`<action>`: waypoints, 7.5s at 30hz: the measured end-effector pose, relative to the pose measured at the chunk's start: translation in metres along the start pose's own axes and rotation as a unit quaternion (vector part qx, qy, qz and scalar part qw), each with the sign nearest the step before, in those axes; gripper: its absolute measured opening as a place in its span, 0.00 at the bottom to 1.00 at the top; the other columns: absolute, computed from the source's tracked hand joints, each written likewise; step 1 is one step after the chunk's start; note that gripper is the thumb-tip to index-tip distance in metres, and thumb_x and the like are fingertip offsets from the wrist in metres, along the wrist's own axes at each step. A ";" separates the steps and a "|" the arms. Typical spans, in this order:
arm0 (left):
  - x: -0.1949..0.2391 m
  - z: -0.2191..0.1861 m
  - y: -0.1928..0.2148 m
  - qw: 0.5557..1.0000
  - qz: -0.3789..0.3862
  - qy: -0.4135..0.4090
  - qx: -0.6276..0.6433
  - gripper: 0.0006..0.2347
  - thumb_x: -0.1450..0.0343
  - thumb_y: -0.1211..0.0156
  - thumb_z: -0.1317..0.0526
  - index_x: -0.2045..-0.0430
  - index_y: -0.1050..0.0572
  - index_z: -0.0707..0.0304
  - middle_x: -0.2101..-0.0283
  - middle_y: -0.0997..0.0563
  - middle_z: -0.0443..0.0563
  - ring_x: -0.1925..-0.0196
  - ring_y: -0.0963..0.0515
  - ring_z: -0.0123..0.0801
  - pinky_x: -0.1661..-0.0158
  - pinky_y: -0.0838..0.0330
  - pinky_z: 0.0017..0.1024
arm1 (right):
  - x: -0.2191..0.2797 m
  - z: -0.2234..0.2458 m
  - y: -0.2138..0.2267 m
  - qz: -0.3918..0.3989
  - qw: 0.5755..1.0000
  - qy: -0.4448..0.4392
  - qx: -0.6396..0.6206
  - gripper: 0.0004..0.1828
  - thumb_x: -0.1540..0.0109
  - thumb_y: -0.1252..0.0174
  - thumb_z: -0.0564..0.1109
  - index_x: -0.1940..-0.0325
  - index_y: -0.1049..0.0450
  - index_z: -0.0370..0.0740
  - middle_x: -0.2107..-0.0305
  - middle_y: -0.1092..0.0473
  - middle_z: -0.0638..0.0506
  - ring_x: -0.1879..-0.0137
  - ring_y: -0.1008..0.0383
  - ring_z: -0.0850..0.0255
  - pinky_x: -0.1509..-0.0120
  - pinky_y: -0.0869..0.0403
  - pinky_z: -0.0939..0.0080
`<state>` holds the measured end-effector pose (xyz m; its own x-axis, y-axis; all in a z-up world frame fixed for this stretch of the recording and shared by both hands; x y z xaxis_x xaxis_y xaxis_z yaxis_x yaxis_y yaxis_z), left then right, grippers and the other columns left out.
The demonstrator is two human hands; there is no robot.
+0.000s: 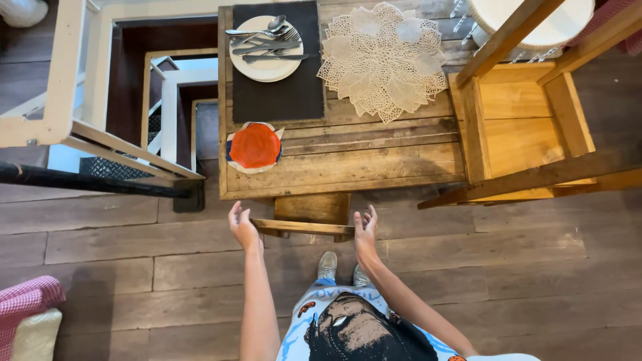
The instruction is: Sanding and cleaning wooden chairs and stools.
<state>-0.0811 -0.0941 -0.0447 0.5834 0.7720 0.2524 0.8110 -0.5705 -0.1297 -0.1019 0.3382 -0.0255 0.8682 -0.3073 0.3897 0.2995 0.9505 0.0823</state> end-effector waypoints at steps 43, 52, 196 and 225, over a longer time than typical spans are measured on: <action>0.057 -0.010 -0.092 0.985 0.045 -0.044 -0.159 0.23 0.27 0.45 0.65 0.34 0.34 0.59 0.29 0.37 0.58 0.27 0.40 0.47 0.30 0.49 0.40 | -0.116 0.045 0.047 -0.091 0.989 0.016 0.114 0.31 0.31 0.53 0.62 0.26 0.38 0.49 0.33 0.42 0.38 0.28 0.41 0.49 0.27 0.39 0.52; 0.030 -0.027 -0.084 0.990 0.010 -0.031 -0.139 0.32 0.27 0.43 0.63 0.26 0.50 0.59 0.22 0.51 0.60 0.21 0.51 0.49 0.27 0.57 0.42 | -0.100 0.042 0.024 -0.095 0.989 0.000 0.110 0.35 0.30 0.54 0.60 0.21 0.49 0.51 0.30 0.49 0.36 0.26 0.46 0.45 0.24 0.44 0.50; 0.413 -0.015 -0.704 0.718 0.398 -0.387 -0.420 0.21 0.32 0.46 0.69 0.42 0.28 0.65 0.28 0.40 0.71 0.24 0.47 0.61 0.29 0.48 0.53 | -0.371 0.232 0.299 0.178 0.689 0.343 0.614 0.35 0.32 0.54 0.60 0.21 0.44 0.51 0.23 0.61 0.37 0.19 0.66 0.35 0.23 0.59 0.27; 0.412 -0.013 -0.702 0.711 0.375 -0.426 -0.416 0.20 0.23 0.49 0.54 0.41 0.29 0.70 0.30 0.36 0.69 0.24 0.44 0.57 0.35 0.42 0.55 | -0.471 0.248 0.363 -0.037 0.655 0.369 0.659 0.37 0.37 0.50 0.35 0.22 0.44 0.32 0.27 0.48 0.31 0.21 0.49 0.37 0.19 0.46 0.43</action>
<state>-0.4104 0.6210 0.1633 0.9402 -0.1486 -0.3067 0.1585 -0.6061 0.7795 -0.5004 0.8396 0.0484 0.9709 0.1692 -0.1694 0.1723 -0.0027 0.9850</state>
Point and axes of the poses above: each hand's wrist, its own x-axis away from the middle knuckle, its own y-axis out of the back of the hand, z = x × y, the point moved 10 cm from there along -x, towards the middle knuckle
